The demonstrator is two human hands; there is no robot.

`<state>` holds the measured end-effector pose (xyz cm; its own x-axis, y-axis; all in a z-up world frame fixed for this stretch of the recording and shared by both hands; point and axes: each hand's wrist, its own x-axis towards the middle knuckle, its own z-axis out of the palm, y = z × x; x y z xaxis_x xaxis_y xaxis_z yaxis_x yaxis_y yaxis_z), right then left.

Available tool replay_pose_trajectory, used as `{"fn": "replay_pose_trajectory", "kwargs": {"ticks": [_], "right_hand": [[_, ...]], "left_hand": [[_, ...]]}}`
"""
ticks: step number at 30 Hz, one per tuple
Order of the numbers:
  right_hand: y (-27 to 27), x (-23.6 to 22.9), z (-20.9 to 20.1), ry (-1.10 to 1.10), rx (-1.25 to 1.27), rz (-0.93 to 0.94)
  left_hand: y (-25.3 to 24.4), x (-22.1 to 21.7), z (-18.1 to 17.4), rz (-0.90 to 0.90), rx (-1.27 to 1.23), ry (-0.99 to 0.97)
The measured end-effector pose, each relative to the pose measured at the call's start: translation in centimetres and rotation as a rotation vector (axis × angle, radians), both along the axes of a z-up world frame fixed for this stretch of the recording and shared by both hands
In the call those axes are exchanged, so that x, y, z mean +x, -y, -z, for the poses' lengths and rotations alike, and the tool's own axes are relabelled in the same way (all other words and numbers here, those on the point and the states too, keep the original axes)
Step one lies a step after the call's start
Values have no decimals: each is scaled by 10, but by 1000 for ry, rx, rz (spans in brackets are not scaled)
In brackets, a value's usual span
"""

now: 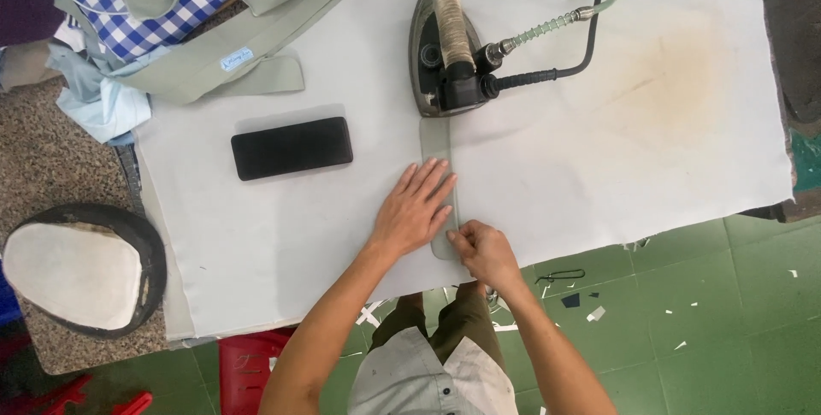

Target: The person irons a small rectangular piece of light green fabric on a white surface. They repeatedly fold the fabric and press it with a steam iron, occasionally moving a black rectangular object aside to access the workspace.

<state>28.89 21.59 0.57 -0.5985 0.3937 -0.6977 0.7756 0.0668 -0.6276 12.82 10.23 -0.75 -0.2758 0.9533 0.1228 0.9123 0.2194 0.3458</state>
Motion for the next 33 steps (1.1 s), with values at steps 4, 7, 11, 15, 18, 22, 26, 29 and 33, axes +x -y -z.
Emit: {"fn": "replay_pose_trajectory", "kwargs": {"ticks": [4, 7, 11, 15, 18, 22, 26, 29, 33], "right_hand": [[2, -3, -12, 0, 31, -8], [2, -4, -12, -11, 40, -7], [2, -5, -12, 11, 18, 13], [0, -5, -10, 21, 2, 41], [1, -7, -17, 31, -8, 41], [-1, -8, -18, 47, -7, 36], [-1, -11, -23, 38, -38, 45], [-1, -12, -28, 23, -55, 46], [-4, -15, -42, 22, -74, 23]], "left_hand": [[0, 0, 4, -9, 5, -12], [1, -1, 3, -10, 12, -7], [1, 0, 4, -11, -2, -9], [1, -2, 3, -9, -8, 8], [1, -1, 4, -12, -29, 7], [1, 0, 7, -17, 7, 5], [1, 1, 9, -22, 14, -3], [1, 0, 9, -22, 10, -6], [1, 0, 10, -17, -16, 12]]}}
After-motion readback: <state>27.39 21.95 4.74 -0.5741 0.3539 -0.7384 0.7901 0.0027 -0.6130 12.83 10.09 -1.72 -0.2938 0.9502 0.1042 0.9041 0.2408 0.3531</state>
